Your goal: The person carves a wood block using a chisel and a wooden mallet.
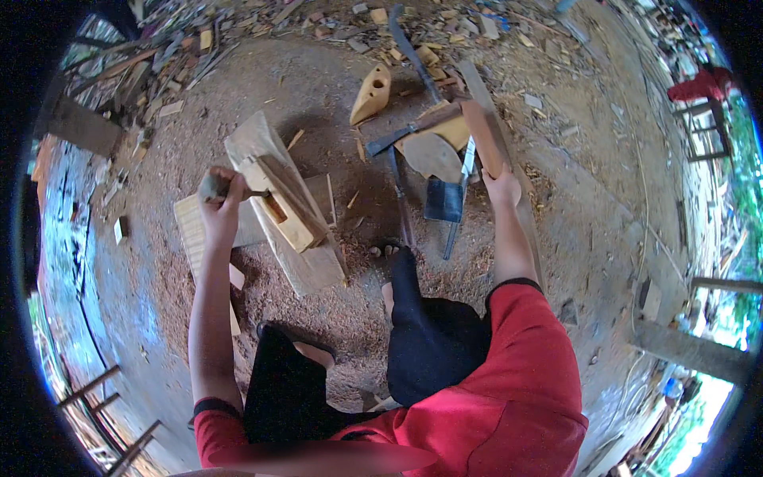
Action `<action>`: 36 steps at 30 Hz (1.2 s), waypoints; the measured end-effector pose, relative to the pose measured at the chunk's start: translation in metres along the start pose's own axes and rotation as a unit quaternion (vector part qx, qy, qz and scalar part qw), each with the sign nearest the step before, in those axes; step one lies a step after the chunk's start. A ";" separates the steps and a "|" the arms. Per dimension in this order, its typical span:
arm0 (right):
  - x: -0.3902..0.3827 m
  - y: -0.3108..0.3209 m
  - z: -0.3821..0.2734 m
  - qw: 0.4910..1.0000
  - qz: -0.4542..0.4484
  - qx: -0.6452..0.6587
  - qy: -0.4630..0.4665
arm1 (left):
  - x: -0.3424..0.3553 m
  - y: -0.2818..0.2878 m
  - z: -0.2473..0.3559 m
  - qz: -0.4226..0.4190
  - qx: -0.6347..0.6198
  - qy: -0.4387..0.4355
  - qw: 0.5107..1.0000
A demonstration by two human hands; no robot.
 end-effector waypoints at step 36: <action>-0.071 -0.087 -0.069 0.947 -0.219 -0.002 0.237 | -0.011 0.085 0.035 0.155 -0.039 -0.016 0.987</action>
Point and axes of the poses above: each hand's wrist, its own x-axis towards the middle knuckle, its own y-axis out of the back of the hand, z = x × y, the point moved 10 cm from there along x, towards the middle knuckle, and after that the axes turned 4 degrees about x, right-handed, at the moved point
